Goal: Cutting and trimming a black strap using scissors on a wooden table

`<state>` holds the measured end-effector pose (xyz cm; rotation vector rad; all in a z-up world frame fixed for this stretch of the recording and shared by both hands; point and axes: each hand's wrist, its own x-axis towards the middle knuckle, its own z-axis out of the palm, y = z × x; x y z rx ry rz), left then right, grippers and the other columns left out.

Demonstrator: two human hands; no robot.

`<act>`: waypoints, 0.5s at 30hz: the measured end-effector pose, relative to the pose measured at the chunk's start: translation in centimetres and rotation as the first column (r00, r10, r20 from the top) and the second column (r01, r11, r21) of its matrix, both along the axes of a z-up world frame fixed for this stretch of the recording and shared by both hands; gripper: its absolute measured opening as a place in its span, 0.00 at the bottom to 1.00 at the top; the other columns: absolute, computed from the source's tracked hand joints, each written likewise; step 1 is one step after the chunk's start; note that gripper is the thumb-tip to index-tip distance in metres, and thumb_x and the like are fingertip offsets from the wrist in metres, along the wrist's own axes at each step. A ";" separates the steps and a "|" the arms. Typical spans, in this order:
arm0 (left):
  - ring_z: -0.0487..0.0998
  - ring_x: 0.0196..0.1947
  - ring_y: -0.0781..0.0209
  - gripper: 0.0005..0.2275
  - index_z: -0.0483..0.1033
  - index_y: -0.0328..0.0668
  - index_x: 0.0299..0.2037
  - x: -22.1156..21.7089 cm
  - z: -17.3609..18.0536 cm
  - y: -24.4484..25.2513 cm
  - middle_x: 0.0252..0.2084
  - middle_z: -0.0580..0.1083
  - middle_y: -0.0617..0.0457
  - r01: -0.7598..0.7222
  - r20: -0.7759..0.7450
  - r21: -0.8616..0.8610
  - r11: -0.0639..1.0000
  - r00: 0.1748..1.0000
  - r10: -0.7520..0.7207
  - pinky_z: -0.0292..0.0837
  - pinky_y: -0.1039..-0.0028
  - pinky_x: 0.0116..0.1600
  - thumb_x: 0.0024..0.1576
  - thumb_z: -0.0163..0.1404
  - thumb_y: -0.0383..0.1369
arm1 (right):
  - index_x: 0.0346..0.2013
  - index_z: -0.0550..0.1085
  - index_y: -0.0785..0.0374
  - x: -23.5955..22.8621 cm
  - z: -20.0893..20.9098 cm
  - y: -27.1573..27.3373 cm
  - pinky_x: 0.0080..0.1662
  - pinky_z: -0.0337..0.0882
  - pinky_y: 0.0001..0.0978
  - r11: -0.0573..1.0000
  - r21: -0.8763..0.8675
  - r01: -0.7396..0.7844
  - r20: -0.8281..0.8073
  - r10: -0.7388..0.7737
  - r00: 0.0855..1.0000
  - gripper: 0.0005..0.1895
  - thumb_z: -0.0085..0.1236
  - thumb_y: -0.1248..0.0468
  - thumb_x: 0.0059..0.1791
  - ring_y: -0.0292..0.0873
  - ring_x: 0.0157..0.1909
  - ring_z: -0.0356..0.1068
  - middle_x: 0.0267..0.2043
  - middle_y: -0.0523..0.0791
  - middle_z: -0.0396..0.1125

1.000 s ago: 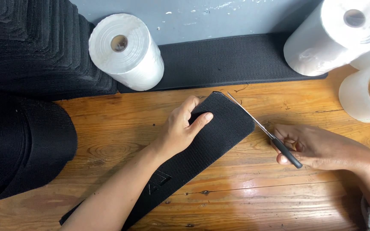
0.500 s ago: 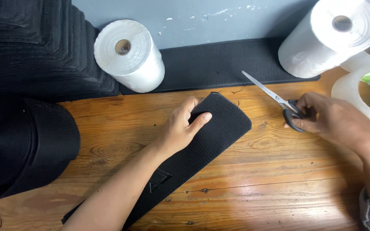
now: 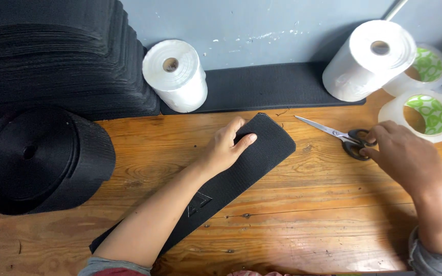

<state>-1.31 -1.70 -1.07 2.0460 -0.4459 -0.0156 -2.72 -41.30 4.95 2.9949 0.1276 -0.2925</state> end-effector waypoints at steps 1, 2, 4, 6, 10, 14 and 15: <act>0.63 0.25 0.60 0.13 0.66 0.43 0.43 0.0 -0.1 0.0 0.30 0.66 0.55 -0.002 0.007 0.000 1.000 1.000 0.002 0.60 0.66 0.34 0.64 0.48 0.44 | 0.46 0.73 0.50 -0.4 0.0 -0.1 0.47 0.75 0.48 1.000 0.000 -0.002 0.007 0.002 1.000 0.18 0.59 0.48 0.46 0.46 0.59 0.73 0.54 0.41 0.70; 0.67 0.26 0.57 0.14 0.66 0.42 0.44 0.0 -0.3 0.0 0.32 0.69 0.52 -0.001 0.010 0.021 1.000 1.000 0.001 0.62 0.64 0.36 0.64 0.47 0.45 | 0.47 0.74 0.50 -0.9 0.0 -0.2 0.47 0.75 0.48 0.999 0.014 0.034 0.004 -0.034 0.999 0.18 0.60 0.49 0.46 0.45 0.59 0.72 0.54 0.40 0.70; 0.71 0.28 0.53 0.16 0.66 0.41 0.46 0.2 -0.8 0.0 0.35 0.72 0.50 -0.001 0.022 0.037 0.999 1.000 0.000 0.64 0.62 0.37 0.64 0.46 0.47 | 0.48 0.75 0.50 -1.7 0.2 -0.2 0.47 0.75 0.48 0.997 0.023 0.070 0.010 -0.071 0.997 0.18 0.61 0.50 0.46 0.45 0.59 0.72 0.54 0.40 0.70; 0.75 0.31 0.49 0.16 0.67 0.41 0.48 0.1 -1.1 -0.1 0.38 0.75 0.47 -0.014 0.055 0.057 0.998 0.998 0.011 0.66 0.61 0.39 0.64 0.46 0.46 | 0.50 0.76 0.52 -2.6 0.3 -0.1 0.49 0.75 0.48 0.996 0.080 -0.032 0.167 0.018 0.986 0.19 0.60 0.51 0.47 0.45 0.60 0.71 0.54 0.38 0.72; 0.80 0.44 0.41 0.17 0.67 0.41 0.47 0.3 -1.3 -0.3 0.41 0.76 0.45 -0.031 0.038 0.072 0.997 0.999 0.028 0.68 0.58 0.45 0.63 0.45 0.48 | 0.45 0.76 0.50 -1.9 3.6 4.5 0.35 0.71 0.46 0.964 0.180 -0.195 0.325 0.129 0.937 0.12 0.57 0.49 0.54 0.46 0.44 0.74 0.44 0.40 0.72; 0.80 0.46 0.33 0.15 0.69 0.40 0.49 -0.4 -1.1 -0.6 0.43 0.78 0.36 -0.081 0.111 0.095 0.992 0.991 0.070 0.72 0.51 0.46 0.62 0.51 0.43 | 0.52 0.76 0.55 0.2 6.6 11.2 0.52 0.70 0.48 0.817 0.565 -0.115 -0.007 0.144 0.989 0.16 0.56 0.53 0.53 0.52 0.53 0.74 0.52 0.46 0.75; 0.80 0.43 0.29 0.14 0.69 0.39 0.49 -0.4 -0.6 -0.7 0.39 0.78 0.31 -0.105 0.153 0.059 0.993 0.984 0.095 0.76 0.46 0.44 0.61 0.55 0.39 | 0.52 0.76 0.55 0.8 7.3 13.1 0.55 0.73 0.52 0.778 0.616 -0.127 -0.030 0.184 0.982 0.16 0.57 0.53 0.53 0.55 0.58 0.73 0.52 0.48 0.75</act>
